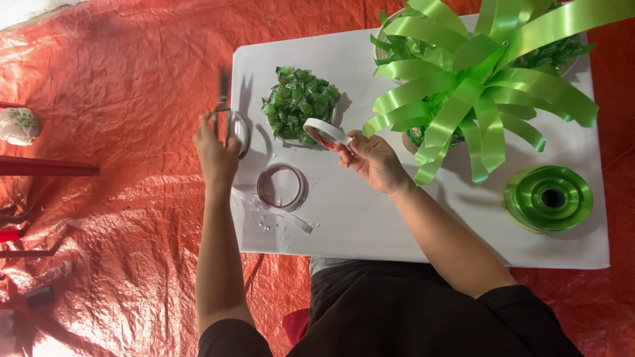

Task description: The person assembles a decorative pineapple-shaped gift using a plastic cup, green candies, ribbon, and tape. They attach candies to the cup with tape and arrange a green ribbon on top to resemble pineapple leaves.

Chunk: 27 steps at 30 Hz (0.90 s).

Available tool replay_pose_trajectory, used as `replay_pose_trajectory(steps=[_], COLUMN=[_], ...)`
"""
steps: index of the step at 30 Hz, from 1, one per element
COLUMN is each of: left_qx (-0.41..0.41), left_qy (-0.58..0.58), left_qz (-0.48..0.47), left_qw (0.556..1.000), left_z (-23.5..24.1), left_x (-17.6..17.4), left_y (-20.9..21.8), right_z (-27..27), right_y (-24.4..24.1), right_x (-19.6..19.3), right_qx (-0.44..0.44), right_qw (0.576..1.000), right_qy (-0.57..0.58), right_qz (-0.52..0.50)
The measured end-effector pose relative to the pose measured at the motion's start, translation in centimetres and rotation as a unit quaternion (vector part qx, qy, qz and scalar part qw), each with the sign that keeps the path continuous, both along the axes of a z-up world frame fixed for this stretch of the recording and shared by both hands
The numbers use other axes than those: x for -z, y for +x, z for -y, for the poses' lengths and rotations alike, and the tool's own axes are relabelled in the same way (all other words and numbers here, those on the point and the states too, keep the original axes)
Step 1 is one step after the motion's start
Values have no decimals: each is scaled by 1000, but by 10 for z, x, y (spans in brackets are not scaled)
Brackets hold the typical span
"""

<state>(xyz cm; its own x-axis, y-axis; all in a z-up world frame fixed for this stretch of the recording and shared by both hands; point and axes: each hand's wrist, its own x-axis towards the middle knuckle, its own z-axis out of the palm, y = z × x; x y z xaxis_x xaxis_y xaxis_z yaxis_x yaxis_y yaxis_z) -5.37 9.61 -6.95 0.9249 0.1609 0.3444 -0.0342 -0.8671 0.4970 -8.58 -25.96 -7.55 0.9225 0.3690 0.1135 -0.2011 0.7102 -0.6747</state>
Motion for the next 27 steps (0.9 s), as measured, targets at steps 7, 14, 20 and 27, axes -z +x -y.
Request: replay_pose_trajectory(steps=[7, 14, 20, 27], left_qx=[53, 172, 326, 317], left_qy=[-416, -558, -590, -588], left_qz=[30, -237, -292, -283], left_qw=[907, 777, 678, 688], left_z=[67, 158, 171, 171], left_x=[-79, -62, -51, -44], left_y=[-85, -175, -185, -181], right_z=[-1, -4, 1, 7], right_y=[4, 1, 1, -3], right_x=[33, 37, 16, 7], right_qx=[-12, -10, -33, -59], right_qw=[1000, 1000, 999, 998], right_qy=[19, 28, 16, 0], right_qz=[15, 1, 5, -19])
